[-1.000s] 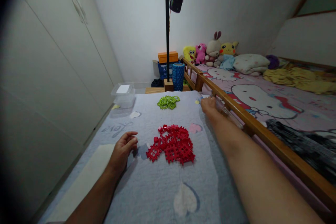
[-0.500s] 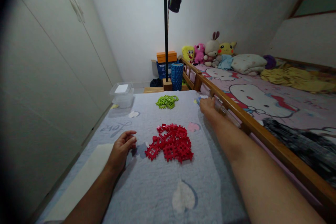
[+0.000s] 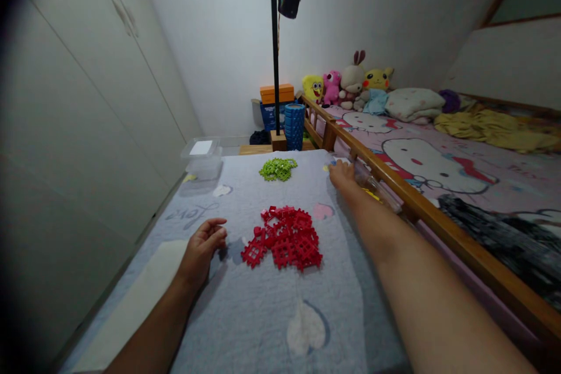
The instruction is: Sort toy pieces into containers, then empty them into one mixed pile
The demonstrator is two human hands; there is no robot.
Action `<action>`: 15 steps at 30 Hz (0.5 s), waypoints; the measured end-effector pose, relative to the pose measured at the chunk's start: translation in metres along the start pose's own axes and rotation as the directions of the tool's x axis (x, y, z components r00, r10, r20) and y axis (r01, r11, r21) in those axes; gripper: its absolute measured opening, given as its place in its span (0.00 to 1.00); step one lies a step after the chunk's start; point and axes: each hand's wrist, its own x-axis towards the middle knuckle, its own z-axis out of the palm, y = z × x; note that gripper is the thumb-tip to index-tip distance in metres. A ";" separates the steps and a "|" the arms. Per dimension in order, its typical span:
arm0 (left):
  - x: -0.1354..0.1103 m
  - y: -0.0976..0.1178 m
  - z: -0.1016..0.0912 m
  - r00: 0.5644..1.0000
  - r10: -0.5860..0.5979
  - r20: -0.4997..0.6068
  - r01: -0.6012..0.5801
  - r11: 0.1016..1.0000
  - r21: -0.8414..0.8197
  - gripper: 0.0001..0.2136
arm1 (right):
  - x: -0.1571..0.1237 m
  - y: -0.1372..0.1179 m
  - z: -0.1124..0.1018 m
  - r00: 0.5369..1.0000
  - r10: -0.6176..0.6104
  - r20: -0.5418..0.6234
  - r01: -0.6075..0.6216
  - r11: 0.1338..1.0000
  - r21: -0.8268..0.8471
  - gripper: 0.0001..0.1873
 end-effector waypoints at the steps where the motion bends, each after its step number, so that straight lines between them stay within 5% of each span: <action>1: 0.000 0.000 0.000 1.000 0.000 -0.005 0.000 1.000 0.000 0.19 | 0.001 0.000 0.000 1.000 0.003 -0.001 -0.003 1.000 0.003 0.23; 15: -0.002 0.003 0.001 1.000 -0.004 -0.002 0.004 1.000 0.004 0.18 | -0.023 -0.020 -0.015 0.984 0.064 -0.164 -0.037 0.986 0.165 0.25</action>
